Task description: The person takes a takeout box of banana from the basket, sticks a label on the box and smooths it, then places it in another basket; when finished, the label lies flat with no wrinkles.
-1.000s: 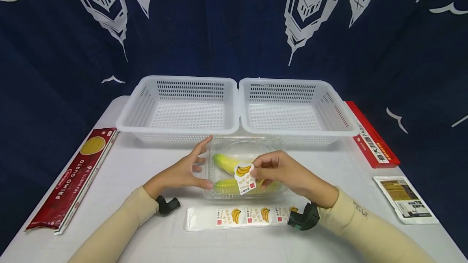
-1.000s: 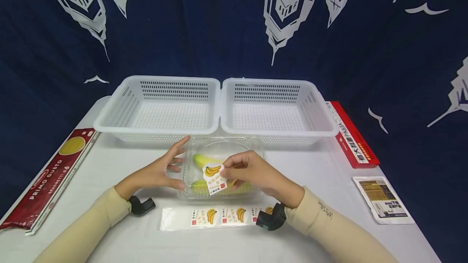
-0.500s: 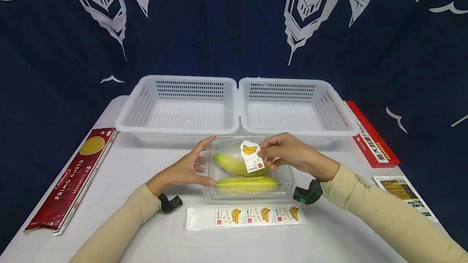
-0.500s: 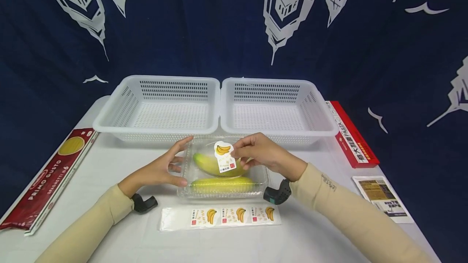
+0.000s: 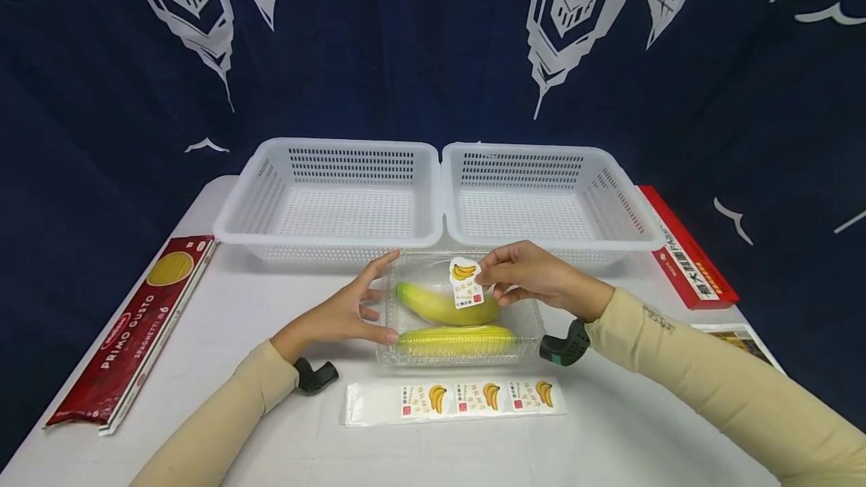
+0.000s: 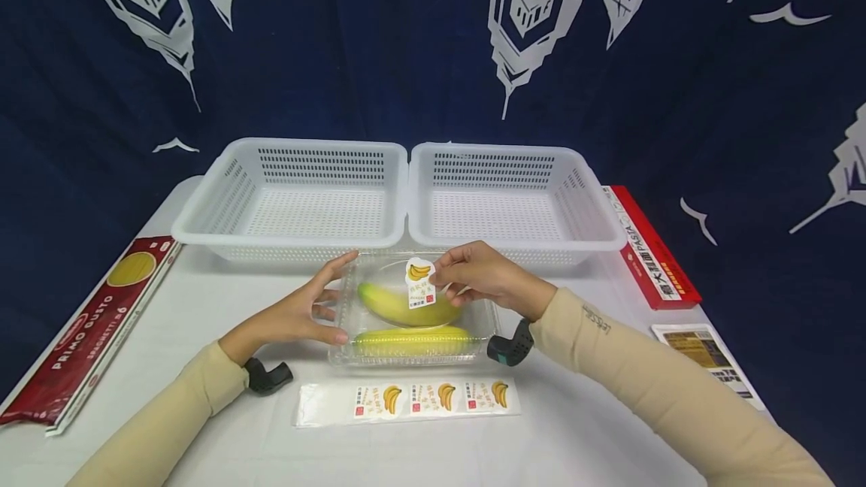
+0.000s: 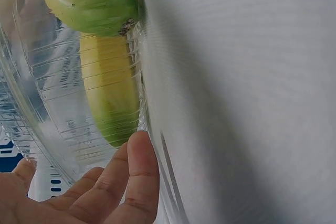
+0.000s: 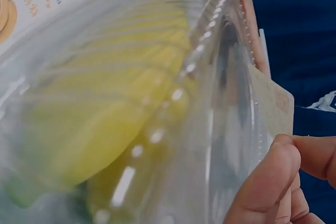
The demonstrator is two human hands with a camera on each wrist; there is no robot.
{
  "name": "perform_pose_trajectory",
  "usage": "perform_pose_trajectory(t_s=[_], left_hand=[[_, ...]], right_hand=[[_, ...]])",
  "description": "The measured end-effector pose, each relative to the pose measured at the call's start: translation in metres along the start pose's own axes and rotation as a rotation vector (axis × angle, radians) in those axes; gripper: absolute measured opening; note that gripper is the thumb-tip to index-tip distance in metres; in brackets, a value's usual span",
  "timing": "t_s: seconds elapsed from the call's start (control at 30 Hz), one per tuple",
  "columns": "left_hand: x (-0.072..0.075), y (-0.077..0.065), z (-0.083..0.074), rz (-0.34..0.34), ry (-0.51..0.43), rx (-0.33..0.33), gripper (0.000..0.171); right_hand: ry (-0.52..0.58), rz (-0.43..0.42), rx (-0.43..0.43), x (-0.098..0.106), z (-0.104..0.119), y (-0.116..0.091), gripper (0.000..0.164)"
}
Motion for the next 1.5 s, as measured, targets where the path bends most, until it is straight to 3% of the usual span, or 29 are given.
perform_pose_trajectory(t_s=[0.33, 0.87, 1.17, 1.33, 1.5], left_hand=[[0.0, 0.001, 0.0, 0.008, -0.015, 0.001, 0.13], [-0.001, 0.0, -0.005, 0.008, -0.02, 0.003, 0.128], [-0.001, 0.0, -0.003, 0.014, -0.026, 0.001, 0.128], [-0.001, 0.0, -0.004, 0.018, -0.026, 0.001, 0.129], [-0.001, 0.0, -0.003, 0.021, -0.029, -0.001, 0.129]], right_hand=[[-0.084, -0.035, -0.012, -0.003, -0.002, 0.007, 0.031], [-0.147, -0.141, 0.04, -0.008, -0.008, 0.01, 0.028], [-0.204, -0.155, 0.167, -0.009, -0.012, 0.005, 0.039], [-0.304, -0.121, 0.241, -0.013, -0.012, 0.004, 0.034], [-0.376, -0.123, 0.255, -0.013, -0.012, 0.005, 0.034]])
Point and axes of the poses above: each hand's wrist, its own y-axis towards the middle knuckle, its own x-axis out of the back of the hand, z = x × y, the point moved 4 cm from there along y, towards the middle knuckle, and after that the axes turned 2 degrees about -z, right-handed, at the moved point
